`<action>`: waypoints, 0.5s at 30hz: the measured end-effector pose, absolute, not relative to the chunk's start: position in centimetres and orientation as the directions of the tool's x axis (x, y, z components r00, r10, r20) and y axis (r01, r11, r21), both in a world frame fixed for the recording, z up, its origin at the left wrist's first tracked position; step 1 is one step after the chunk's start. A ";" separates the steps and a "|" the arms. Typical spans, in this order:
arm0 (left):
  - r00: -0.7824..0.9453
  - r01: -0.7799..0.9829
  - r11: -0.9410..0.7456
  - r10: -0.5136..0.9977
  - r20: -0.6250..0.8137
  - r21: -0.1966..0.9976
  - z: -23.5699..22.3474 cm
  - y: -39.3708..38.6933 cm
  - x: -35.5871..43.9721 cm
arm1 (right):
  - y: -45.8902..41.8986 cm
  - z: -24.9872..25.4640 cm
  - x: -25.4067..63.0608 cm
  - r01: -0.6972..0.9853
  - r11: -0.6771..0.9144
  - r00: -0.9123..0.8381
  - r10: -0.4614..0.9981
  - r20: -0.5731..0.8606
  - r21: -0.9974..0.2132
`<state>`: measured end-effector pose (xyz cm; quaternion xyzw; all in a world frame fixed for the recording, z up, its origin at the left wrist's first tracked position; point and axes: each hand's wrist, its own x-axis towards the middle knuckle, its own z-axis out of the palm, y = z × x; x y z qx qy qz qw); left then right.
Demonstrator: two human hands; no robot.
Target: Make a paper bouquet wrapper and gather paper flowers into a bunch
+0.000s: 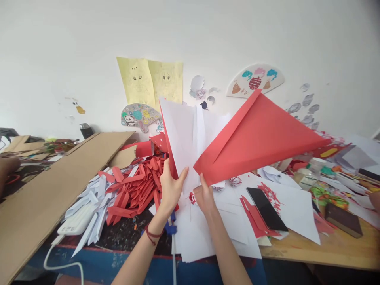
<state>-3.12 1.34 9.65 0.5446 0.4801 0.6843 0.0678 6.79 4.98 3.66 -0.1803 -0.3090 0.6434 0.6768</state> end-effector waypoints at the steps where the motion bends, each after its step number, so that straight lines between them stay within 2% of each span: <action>1: -0.411 0.462 -0.525 0.588 0.697 0.715 9.4 1.3 -3.0 | 4.9 3.7 6.8 -0.750 0.118 -0.004 0.983 0.184 -0.651; 4: -0.383 0.560 -0.529 0.517 0.765 0.638 8.8 1.0 -2.6 | 4.8 3.5 6.7 -0.722 0.122 0.026 0.988 0.150 -0.681; 6: -0.353 0.548 -0.554 0.526 0.773 0.627 8.5 0.7 -2.3 | 4.9 3.2 6.7 -0.727 0.097 0.001 0.990 0.140 -0.679; 8: -0.356 0.410 -0.571 0.617 0.701 0.711 8.2 0.4 -2.1 | 5.1 3.0 6.7 -0.736 0.080 -0.022 0.990 0.141 -0.672; 11: -0.347 0.130 -0.504 0.784 0.515 0.854 7.9 0.3 -1.7 | 5.3 2.7 6.7 -0.745 0.084 -0.021 0.989 0.148 -0.661; 13: -0.360 0.072 -0.463 0.814 0.456 0.883 7.7 0.5 -1.4 | 5.4 2.5 6.6 -0.740 0.114 0.009 0.987 0.160 -0.663; 15: -0.401 0.102 -0.443 0.801 0.445 0.891 7.4 0.7 -1.1 | 5.4 2.3 6.4 -0.716 0.147 0.045 0.985 0.165 -0.683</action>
